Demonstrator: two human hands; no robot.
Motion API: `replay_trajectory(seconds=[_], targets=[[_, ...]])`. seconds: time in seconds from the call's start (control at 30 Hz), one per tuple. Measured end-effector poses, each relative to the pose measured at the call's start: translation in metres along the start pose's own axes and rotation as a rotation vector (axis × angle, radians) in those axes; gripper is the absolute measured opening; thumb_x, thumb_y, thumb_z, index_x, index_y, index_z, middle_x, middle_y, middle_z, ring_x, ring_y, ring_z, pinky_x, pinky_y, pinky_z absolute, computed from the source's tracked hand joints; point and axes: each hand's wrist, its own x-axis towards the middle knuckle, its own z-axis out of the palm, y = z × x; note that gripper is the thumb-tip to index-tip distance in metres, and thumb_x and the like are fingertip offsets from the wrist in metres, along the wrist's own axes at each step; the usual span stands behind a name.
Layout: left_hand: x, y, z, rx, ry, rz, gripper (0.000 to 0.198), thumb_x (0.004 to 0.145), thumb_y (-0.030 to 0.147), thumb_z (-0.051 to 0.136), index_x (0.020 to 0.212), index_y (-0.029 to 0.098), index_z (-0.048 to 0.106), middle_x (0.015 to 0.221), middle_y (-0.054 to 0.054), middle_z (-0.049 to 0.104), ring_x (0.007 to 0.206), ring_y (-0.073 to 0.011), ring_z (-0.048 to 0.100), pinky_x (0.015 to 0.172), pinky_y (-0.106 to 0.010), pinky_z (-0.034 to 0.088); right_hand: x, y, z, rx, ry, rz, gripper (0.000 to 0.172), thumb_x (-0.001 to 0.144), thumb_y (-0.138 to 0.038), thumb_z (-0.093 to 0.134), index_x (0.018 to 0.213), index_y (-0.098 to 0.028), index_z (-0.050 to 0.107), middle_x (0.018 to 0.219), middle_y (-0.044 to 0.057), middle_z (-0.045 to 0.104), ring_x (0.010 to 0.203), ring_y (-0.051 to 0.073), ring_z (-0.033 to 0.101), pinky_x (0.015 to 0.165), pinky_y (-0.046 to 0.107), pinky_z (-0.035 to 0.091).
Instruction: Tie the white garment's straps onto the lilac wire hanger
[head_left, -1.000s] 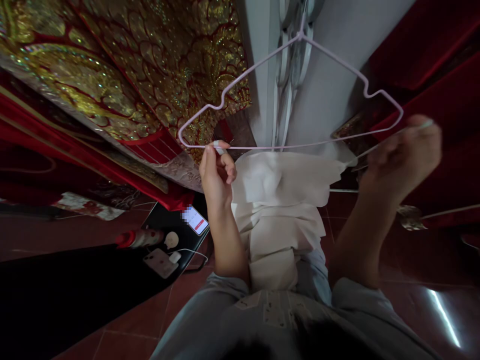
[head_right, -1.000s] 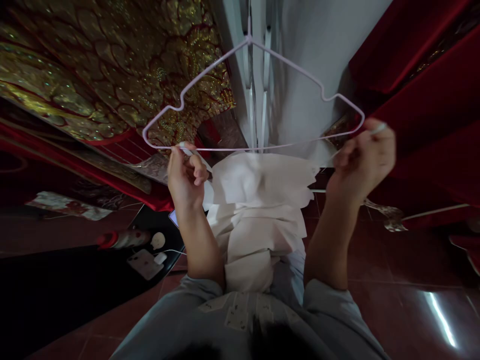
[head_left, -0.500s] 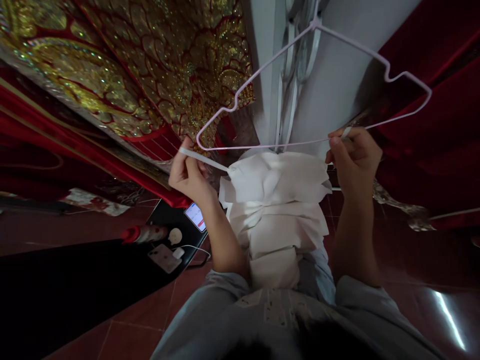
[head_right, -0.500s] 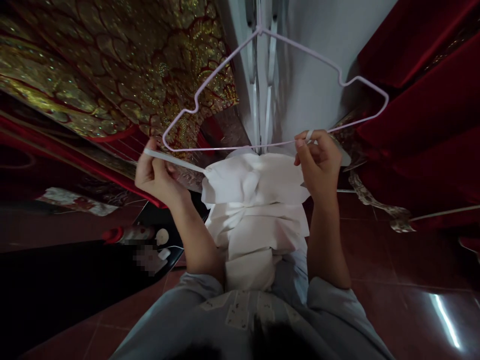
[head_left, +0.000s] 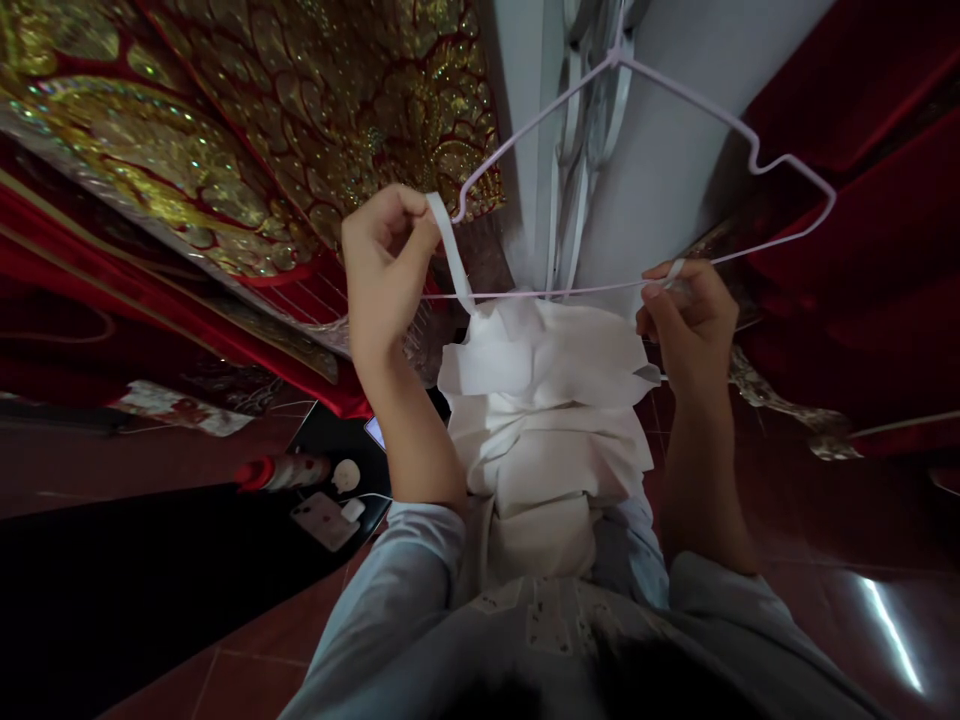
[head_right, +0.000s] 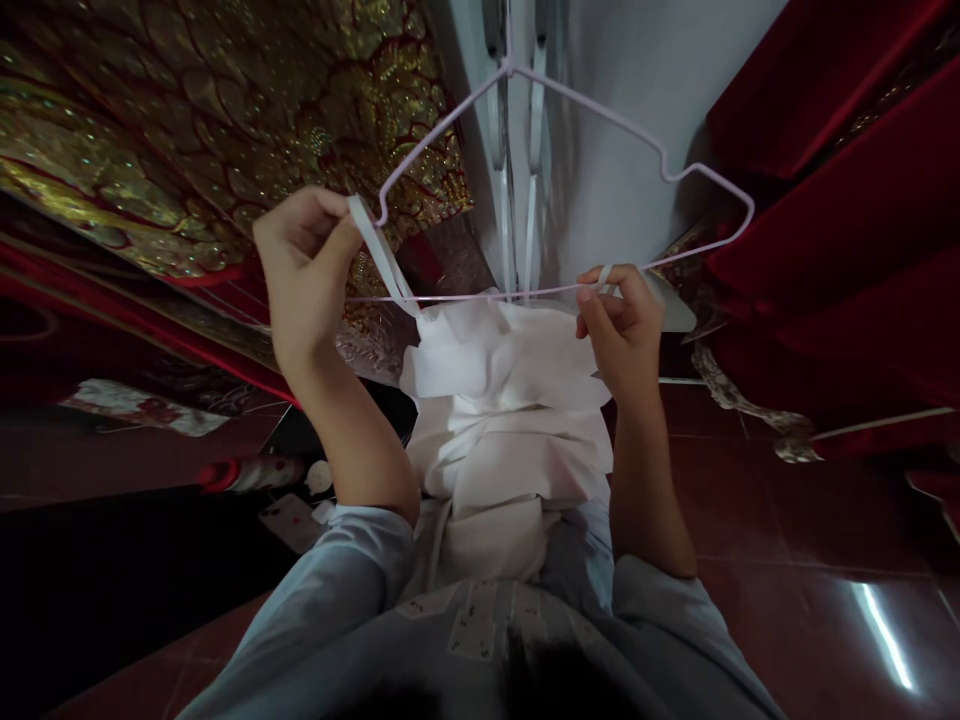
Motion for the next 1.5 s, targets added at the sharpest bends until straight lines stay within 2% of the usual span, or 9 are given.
replay_trajectory(seconds=[0.2, 0.3, 0.4, 0.67, 0.77, 0.9, 1.07, 1.33, 1.5], targets=[[-0.009, -0.038, -0.015, -0.105, 0.115, 0.066, 0.042, 0.122, 0.009, 0.067, 0.082, 0.021, 0.072, 0.077, 0.000, 0.070, 0.069, -0.0140, 0.065, 0.067, -0.026, 0.050, -0.004, -0.007, 0.003, -0.004, -0.043, 0.054, 0.037, 0.098, -0.062, 0.089, 0.107, -0.029, 0.075, 0.058, -0.011, 0.053, 0.049, 0.009, 0.046, 0.053, 0.025, 0.034], [-0.030, -0.070, -0.018, -0.217, 0.191, 0.034, 0.030, 0.118, 0.044, 0.079, 0.097, 0.023, 0.075, 0.086, -0.002, 0.076, 0.076, -0.0161, 0.073, 0.076, -0.027, 0.060, -0.008, -0.013, 0.007, 0.003, -0.046, 0.057, 0.039, 0.099, -0.064, 0.090, 0.108, -0.029, 0.077, 0.059, -0.009, 0.054, 0.050, 0.010, 0.047, 0.052, 0.025, 0.033], [-0.048, -0.090, -0.012, -0.194, 0.159, 0.045, 0.060, 0.099, 0.080, 0.091, 0.102, 0.024, 0.069, 0.097, -0.005, 0.082, 0.090, -0.0212, 0.081, 0.087, -0.030, 0.065, -0.008, -0.016, 0.006, 0.035, 0.021, 0.014, 0.027, 0.100, -0.057, 0.088, 0.108, -0.031, 0.084, 0.060, -0.006, 0.058, 0.050, 0.012, 0.047, 0.050, 0.026, 0.031], [-0.047, -0.084, -0.015, -0.160, 0.172, 0.187, 0.064, 0.097, 0.085, 0.089, 0.100, 0.028, 0.062, 0.097, -0.004, 0.083, 0.088, -0.0221, 0.081, 0.089, -0.031, 0.067, 0.053, 0.032, -0.072, 0.027, 0.716, -0.214, 0.025, 0.076, -0.009, 0.069, 0.084, -0.022, 0.089, 0.055, -0.006, 0.057, 0.044, 0.007, 0.038, 0.046, 0.021, 0.020], [-0.047, -0.081, -0.016, -0.143, 0.190, 0.158, 0.062, 0.102, 0.085, 0.086, 0.099, 0.028, 0.061, 0.094, -0.004, 0.082, 0.086, -0.0211, 0.080, 0.088, -0.030, 0.066, 0.070, 0.035, -0.096, -0.013, 0.604, -0.116, 0.026, 0.075, -0.002, 0.077, 0.083, -0.022, 0.090, 0.061, -0.005, 0.067, 0.047, 0.008, 0.048, 0.046, 0.023, 0.034], [-0.049, -0.079, -0.012, -0.192, 0.209, 0.155, 0.058, 0.105, 0.079, 0.087, 0.097, 0.027, 0.063, 0.090, -0.003, 0.080, 0.081, -0.0193, 0.078, 0.083, -0.028, 0.063, 0.076, 0.011, -0.091, 0.011, 0.330, -0.152, 0.015, 0.082, -0.011, 0.096, 0.091, -0.024, 0.095, 0.084, 0.006, 0.084, 0.068, 0.016, 0.074, 0.064, 0.033, 0.060], [-0.050, -0.077, -0.009, -0.172, 0.239, 0.126, 0.056, 0.110, 0.077, 0.082, 0.094, 0.027, 0.062, 0.087, -0.003, 0.077, 0.080, -0.0192, 0.075, 0.084, -0.029, 0.062, 0.085, -0.026, -0.063, -0.099, 0.100, -0.266, 0.023, 0.076, -0.022, 0.110, 0.088, -0.024, 0.090, 0.081, 0.006, 0.081, 0.072, 0.016, 0.068, 0.064, 0.033, 0.053], [-0.051, -0.082, -0.011, -0.289, 0.155, 0.228, 0.041, 0.113, 0.059, 0.086, 0.097, 0.026, 0.068, 0.086, -0.003, 0.076, 0.075, -0.0189, 0.065, 0.081, -0.031, 0.057, 0.082, -0.035, -0.045, -0.285, 0.133, -0.231, 0.035, 0.075, -0.005, 0.103, 0.095, -0.021, 0.079, 0.084, 0.000, 0.076, 0.078, 0.012, 0.064, 0.072, 0.031, 0.044], [-0.052, -0.083, -0.008, -0.270, 0.187, 0.194, 0.044, 0.112, 0.061, 0.087, 0.095, 0.026, 0.066, 0.087, -0.003, 0.079, 0.071, -0.0178, 0.061, 0.076, -0.028, 0.054, 0.051, -0.043, -0.027, -0.375, 0.322, -0.530, 0.033, 0.084, -0.011, 0.091, 0.114, -0.026, 0.086, 0.115, 0.006, 0.080, 0.116, 0.027, 0.074, 0.112, 0.047, 0.057]])
